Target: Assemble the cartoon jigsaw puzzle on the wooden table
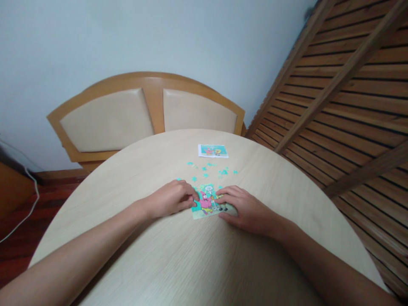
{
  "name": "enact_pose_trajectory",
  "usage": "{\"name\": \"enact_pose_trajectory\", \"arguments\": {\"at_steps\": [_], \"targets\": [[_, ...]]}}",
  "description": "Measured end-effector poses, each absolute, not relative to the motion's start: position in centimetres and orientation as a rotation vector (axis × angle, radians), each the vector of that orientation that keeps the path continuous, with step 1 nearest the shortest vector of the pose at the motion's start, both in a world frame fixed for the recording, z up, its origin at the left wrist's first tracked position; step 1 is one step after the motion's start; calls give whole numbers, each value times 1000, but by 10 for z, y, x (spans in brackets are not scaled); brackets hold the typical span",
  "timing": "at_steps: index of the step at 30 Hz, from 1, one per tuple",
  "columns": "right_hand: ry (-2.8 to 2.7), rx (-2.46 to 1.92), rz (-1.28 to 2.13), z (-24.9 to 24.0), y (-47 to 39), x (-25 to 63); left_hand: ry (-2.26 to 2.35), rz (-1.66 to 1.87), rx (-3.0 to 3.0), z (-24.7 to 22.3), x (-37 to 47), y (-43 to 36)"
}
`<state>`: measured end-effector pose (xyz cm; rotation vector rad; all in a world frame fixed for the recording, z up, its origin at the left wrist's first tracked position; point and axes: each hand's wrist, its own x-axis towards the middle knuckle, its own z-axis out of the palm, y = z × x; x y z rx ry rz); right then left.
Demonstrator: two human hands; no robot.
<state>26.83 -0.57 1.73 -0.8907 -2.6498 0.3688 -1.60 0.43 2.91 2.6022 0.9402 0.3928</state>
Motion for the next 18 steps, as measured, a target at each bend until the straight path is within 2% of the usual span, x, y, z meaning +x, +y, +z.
{"name": "enact_pose_trajectory", "arguments": {"at_steps": [5, 14, 18], "targets": [[-2627, -893, 372, 18, -6, 269, 1035, 544, 2615, 27, -26, 10], [-2657, -892, 420, 20, -7, 267, 1065, 565, 2648, 10, -30, 16], [-2661, -856, 434, 20, -7, 267, 1270, 596, 2581, 14, -46, 28]]}}
